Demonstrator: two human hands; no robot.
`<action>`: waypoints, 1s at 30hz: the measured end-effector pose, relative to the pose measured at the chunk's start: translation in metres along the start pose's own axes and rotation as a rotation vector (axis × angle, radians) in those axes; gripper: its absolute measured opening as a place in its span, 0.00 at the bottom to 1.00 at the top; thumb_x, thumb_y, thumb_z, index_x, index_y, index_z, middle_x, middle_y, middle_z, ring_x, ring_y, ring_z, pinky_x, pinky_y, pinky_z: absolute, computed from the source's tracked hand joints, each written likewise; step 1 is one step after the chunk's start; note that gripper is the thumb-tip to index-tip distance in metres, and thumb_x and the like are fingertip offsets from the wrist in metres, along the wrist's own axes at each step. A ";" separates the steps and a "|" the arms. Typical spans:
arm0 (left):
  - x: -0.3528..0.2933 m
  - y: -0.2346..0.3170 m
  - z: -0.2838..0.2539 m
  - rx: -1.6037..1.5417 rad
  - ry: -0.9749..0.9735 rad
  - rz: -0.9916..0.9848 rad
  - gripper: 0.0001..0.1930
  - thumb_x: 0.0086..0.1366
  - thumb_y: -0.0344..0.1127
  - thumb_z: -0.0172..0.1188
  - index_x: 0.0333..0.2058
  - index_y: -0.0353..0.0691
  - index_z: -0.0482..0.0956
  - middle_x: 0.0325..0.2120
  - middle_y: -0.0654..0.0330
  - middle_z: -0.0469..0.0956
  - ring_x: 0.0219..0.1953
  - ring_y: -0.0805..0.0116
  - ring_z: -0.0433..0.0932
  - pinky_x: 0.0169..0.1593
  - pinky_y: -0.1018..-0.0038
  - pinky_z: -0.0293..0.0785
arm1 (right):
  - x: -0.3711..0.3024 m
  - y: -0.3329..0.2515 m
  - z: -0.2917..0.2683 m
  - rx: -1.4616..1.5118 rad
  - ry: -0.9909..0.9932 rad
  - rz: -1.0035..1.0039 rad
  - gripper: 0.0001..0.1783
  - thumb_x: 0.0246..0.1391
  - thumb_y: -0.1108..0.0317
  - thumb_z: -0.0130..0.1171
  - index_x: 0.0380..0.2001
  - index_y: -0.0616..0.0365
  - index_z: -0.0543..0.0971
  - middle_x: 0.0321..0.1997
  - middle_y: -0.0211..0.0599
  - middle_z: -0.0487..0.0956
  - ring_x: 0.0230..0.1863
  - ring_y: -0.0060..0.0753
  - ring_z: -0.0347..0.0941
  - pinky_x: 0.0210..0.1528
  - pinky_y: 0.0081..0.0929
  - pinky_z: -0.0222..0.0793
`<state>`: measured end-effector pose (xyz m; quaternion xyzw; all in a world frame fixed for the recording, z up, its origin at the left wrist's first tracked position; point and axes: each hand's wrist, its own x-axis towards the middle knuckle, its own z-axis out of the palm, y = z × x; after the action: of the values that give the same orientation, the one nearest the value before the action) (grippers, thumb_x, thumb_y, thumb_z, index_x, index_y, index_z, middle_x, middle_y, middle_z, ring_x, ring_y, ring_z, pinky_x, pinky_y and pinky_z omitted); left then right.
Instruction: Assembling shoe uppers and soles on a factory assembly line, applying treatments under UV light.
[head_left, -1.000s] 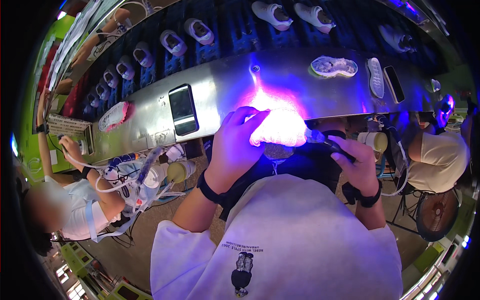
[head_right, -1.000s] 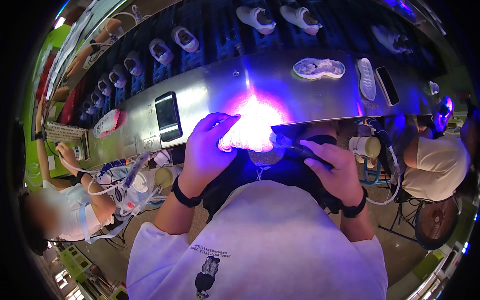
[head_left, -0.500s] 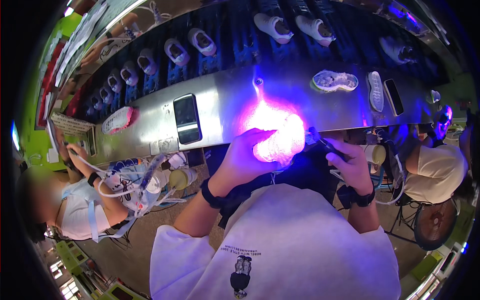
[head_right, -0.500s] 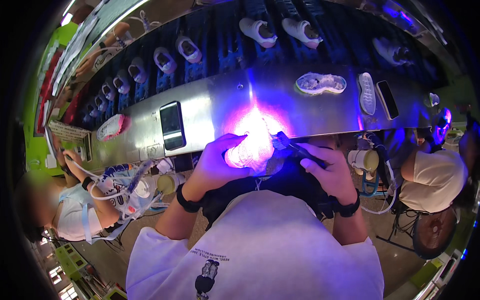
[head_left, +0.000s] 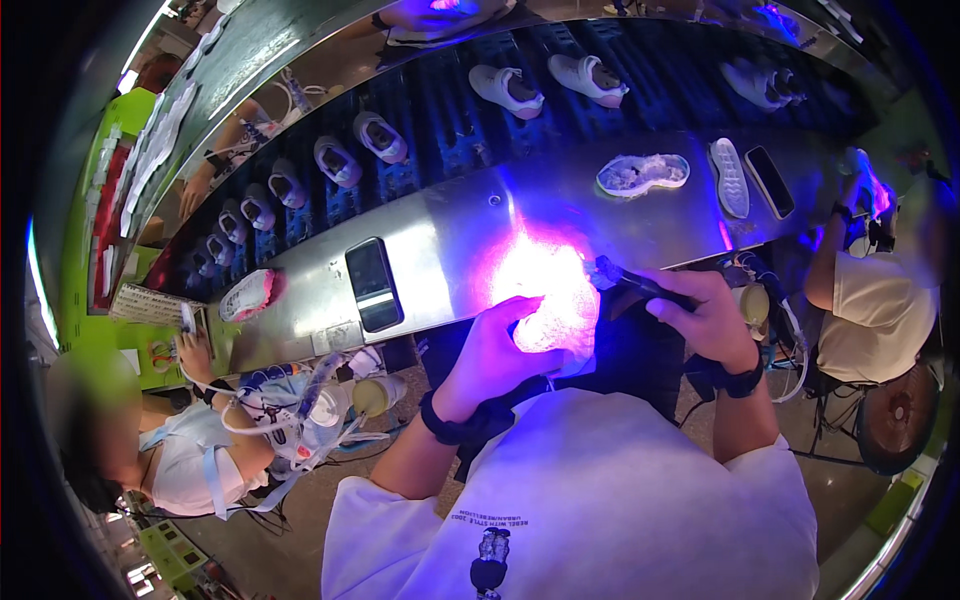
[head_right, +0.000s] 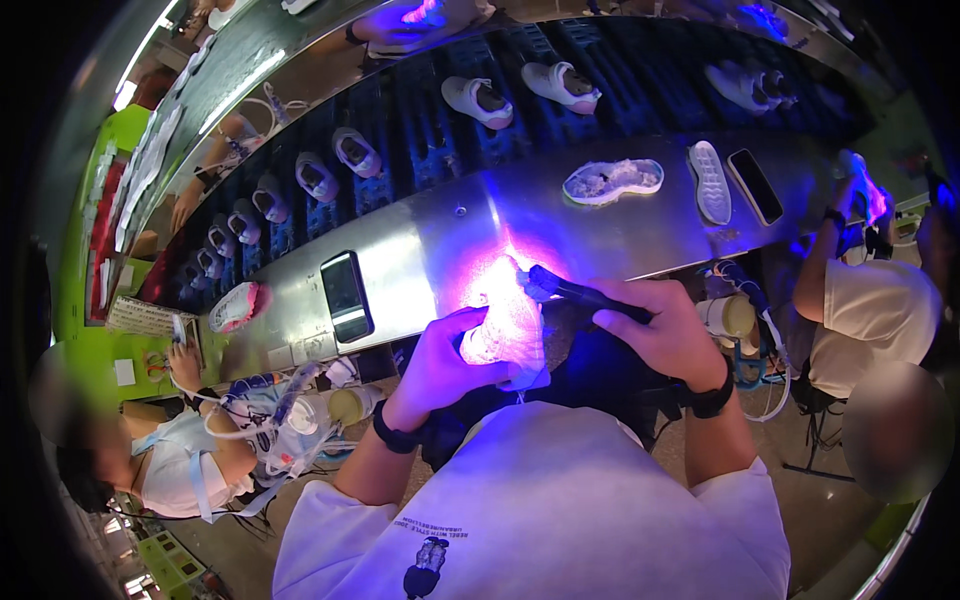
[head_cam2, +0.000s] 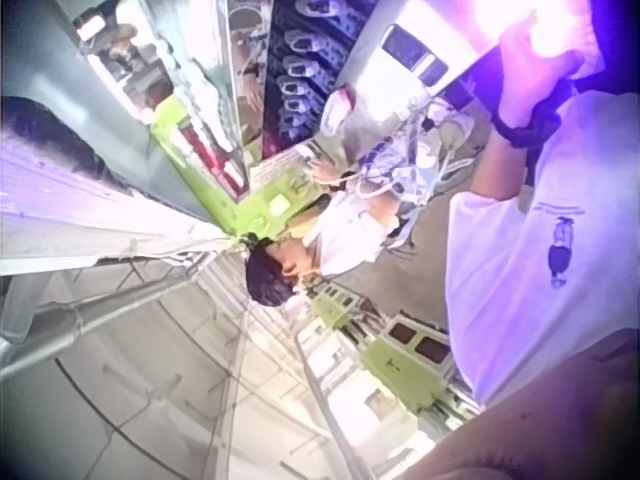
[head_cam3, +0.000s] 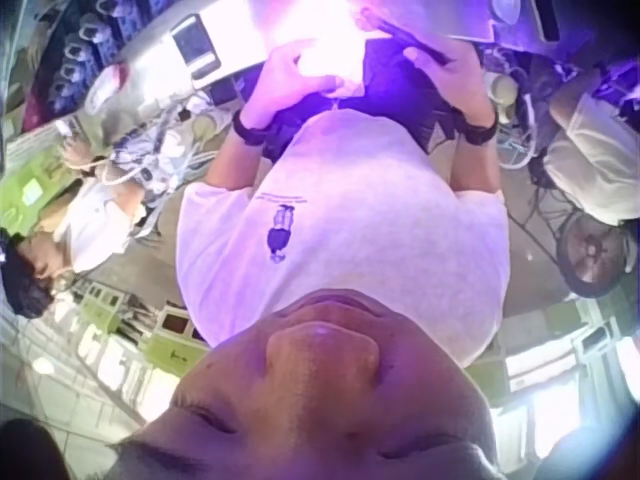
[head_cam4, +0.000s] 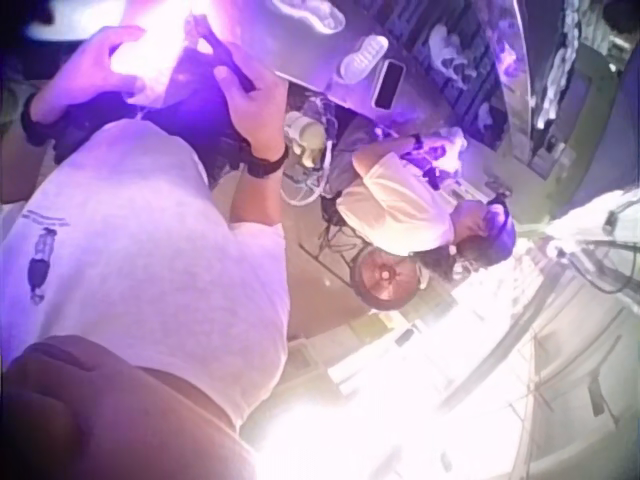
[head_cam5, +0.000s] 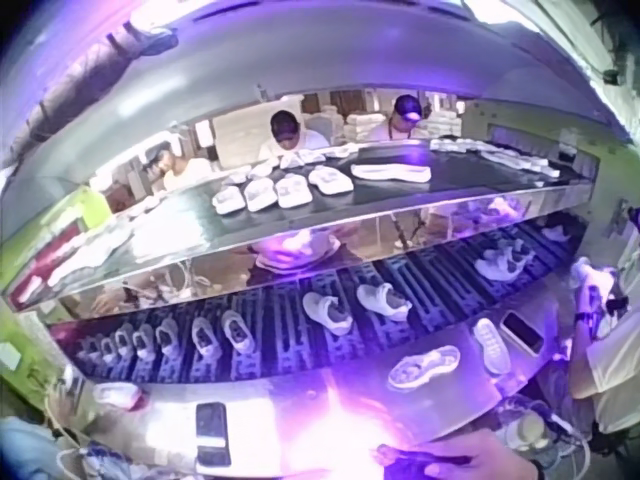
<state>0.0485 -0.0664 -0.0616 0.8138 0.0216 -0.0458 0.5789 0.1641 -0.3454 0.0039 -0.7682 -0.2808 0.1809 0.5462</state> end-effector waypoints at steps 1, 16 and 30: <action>0.001 -0.005 0.002 -0.088 -0.035 -0.043 0.41 0.46 0.46 0.82 0.53 0.24 0.77 0.50 0.46 0.81 0.54 0.58 0.79 0.59 0.65 0.74 | 0.000 0.000 -0.003 -0.002 -0.027 -0.008 0.24 0.55 0.77 0.67 0.56 0.64 0.80 0.50 0.44 0.85 0.49 0.27 0.79 0.55 0.26 0.72; -0.006 0.016 -0.006 -0.650 -0.061 -0.215 0.19 0.59 0.34 0.74 0.46 0.31 0.82 0.39 0.62 0.84 0.39 0.77 0.80 0.46 0.76 0.77 | -0.025 0.016 0.034 -0.092 -0.034 0.144 0.21 0.57 0.78 0.63 0.55 0.62 0.81 0.45 0.39 0.84 0.45 0.28 0.80 0.51 0.26 0.73; 0.005 0.016 0.004 -0.536 0.078 -0.099 0.22 0.68 0.33 0.64 0.58 0.31 0.73 0.46 0.59 0.81 0.47 0.72 0.79 0.52 0.73 0.76 | -0.020 0.026 0.001 -0.085 -0.183 0.067 0.22 0.55 0.76 0.65 0.55 0.61 0.81 0.38 0.34 0.86 0.38 0.23 0.78 0.47 0.23 0.73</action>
<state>0.0551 -0.0750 -0.0487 0.6308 0.0951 -0.0352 0.7693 0.1539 -0.3634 -0.0215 -0.7800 -0.3108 0.2563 0.4788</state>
